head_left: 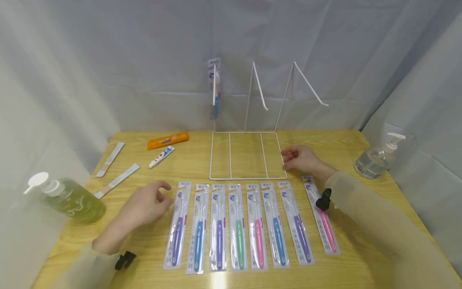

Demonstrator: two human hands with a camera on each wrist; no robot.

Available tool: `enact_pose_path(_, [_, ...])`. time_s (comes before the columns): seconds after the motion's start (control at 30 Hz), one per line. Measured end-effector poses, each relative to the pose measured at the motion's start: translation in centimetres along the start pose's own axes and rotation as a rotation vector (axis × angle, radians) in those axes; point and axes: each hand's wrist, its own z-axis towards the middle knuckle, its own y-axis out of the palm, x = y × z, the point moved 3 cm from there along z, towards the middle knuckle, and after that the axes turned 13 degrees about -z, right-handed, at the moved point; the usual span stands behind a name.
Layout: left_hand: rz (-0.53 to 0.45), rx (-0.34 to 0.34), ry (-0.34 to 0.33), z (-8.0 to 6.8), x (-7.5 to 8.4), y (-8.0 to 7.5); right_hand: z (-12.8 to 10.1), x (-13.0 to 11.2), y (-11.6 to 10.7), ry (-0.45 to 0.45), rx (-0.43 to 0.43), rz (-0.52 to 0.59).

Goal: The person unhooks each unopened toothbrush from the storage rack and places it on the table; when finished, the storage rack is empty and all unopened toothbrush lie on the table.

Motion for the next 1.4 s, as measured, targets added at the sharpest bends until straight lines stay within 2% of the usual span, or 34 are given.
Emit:
enact_pose_path(0.13, [-0.042, 0.087, 0.161, 1.9, 2.4, -1.1, 0.2, 0.4, 0.0, 0.007, -0.002, 0.008])
enact_pose_path(0.27, [-0.125, 0.149, 0.269, 5.3, 5.1, -1.8, 0.2, 0.6, -0.1, 0.003, 0.005, 0.003])
enact_pose_path(0.4, [-0.244, 0.217, 0.304, 10.1, 7.4, -2.5, 0.0, 0.4, 0.0, 0.002, 0.005, 0.011])
enact_pose_path(0.53, [-0.448, 0.303, 0.294, 14.9, 9.3, -3.1, 0.0, 0.2, 0.0, 0.001, -0.003, 0.020])
enact_pose_path(0.63, [-0.626, 0.394, 0.266, 17.7, 10.6, -3.3, 0.0, 0.1, 0.0, 0.001, -0.004, 0.018])
enact_pose_path(0.73, [-0.730, 0.484, 0.263, 19.8, 11.9, -3.2, -0.2, 0.0, -0.1, 0.004, 0.001, 0.007])
enact_pose_path(0.87, [-0.760, 0.543, 0.228, 21.3, 13.2, -2.6, -0.1, 0.0, -0.1, 0.009, 0.007, -0.001])
enact_pose_path(1.07, [-0.731, 0.587, 0.146, 21.7, 13.9, -2.2, 0.1, 0.1, 0.1, 0.001, -0.002, 0.011])
enact_pose_path(1.4, [-0.682, 0.571, 0.191, 22.4, 14.8, -2.3, 0.2, 0.1, 0.2, 0.006, -0.002, 0.011])
